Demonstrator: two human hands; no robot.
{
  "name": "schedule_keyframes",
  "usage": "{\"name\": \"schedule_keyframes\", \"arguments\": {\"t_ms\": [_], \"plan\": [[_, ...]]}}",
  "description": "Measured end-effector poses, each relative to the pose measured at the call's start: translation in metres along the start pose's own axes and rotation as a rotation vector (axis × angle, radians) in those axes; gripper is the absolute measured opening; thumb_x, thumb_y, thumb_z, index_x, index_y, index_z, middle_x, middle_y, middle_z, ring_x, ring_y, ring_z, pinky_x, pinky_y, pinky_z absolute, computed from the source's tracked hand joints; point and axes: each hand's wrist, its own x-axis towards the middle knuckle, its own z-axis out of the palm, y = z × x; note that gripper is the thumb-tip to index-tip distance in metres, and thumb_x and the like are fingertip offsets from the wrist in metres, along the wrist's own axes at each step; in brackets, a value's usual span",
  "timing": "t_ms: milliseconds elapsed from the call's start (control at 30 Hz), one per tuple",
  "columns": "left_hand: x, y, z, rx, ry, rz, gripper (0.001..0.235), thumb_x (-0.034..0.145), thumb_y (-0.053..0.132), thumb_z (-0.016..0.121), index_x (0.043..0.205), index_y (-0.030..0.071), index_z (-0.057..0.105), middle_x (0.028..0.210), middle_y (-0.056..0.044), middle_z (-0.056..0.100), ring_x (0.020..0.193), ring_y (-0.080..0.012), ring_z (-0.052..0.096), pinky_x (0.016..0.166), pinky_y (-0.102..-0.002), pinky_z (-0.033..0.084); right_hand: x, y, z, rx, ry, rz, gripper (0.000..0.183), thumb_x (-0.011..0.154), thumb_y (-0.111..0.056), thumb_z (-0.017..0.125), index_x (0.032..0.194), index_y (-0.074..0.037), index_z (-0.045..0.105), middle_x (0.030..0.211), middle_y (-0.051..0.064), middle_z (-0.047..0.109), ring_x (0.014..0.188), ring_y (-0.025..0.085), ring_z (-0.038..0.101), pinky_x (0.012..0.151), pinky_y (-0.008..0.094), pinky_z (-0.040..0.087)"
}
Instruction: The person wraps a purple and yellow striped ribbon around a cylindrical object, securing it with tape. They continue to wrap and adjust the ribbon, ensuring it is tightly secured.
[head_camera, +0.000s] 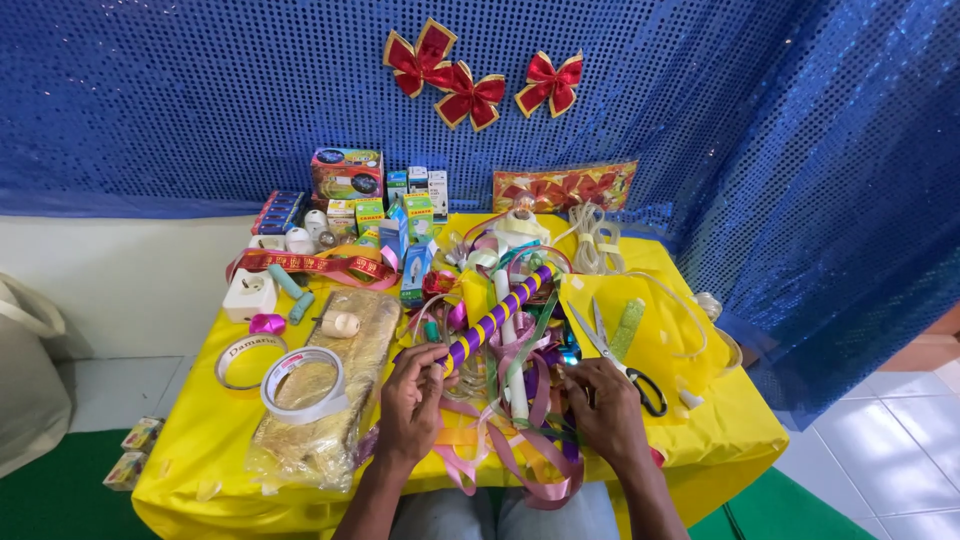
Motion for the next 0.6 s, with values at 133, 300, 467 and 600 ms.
{"name": "schedule_keyframes", "arguments": {"t_ms": [133,300,467,600], "plan": [[0.0,0.0,0.0,-0.004,-0.005,-0.003,0.036,0.102,0.028,0.054,0.126,0.004,0.066,0.129,-0.016,0.067,0.101,-0.0285,0.081,0.081,-0.034,0.07,0.001,-0.002,0.0,0.001,0.016,-0.013,0.027,0.092,-0.03,0.067,0.104,-0.009,0.081,0.105,0.008,0.075,0.091,0.023,0.072,0.075,0.04,0.06],[0.0,-0.003,0.0,-0.015,-0.007,0.004,0.034,0.102,0.025,0.055,0.127,0.004,0.065,0.131,-0.016,0.065,0.103,-0.0295,0.08,0.082,-0.035,0.069,0.006,-0.002,0.004,-0.093,-0.04,0.093,0.032,0.089,-0.036,0.075,0.112,-0.015,0.081,0.111,0.006,0.076,0.097,0.022,0.074,0.079,0.036,0.063],[0.0,-0.002,0.0,-0.003,-0.004,0.011,0.034,0.102,0.025,0.055,0.127,0.004,0.065,0.13,-0.016,0.067,0.102,-0.0291,0.081,0.081,-0.035,0.07,0.005,0.007,0.013,-0.079,0.033,0.003,0.021,0.092,-0.024,0.074,0.105,-0.009,0.08,0.107,0.009,0.074,0.091,0.024,0.075,0.078,0.037,0.063],[-0.001,-0.004,0.001,0.002,-0.005,0.016,0.033,0.101,0.023,0.056,0.127,0.004,0.065,0.131,-0.016,0.067,0.104,-0.0285,0.08,0.081,-0.035,0.069,0.001,0.011,0.013,-0.072,0.152,-0.27,0.015,0.094,-0.018,0.072,0.099,-0.006,0.079,0.107,0.01,0.067,0.093,0.025,0.07,0.075,0.037,0.062]]}}
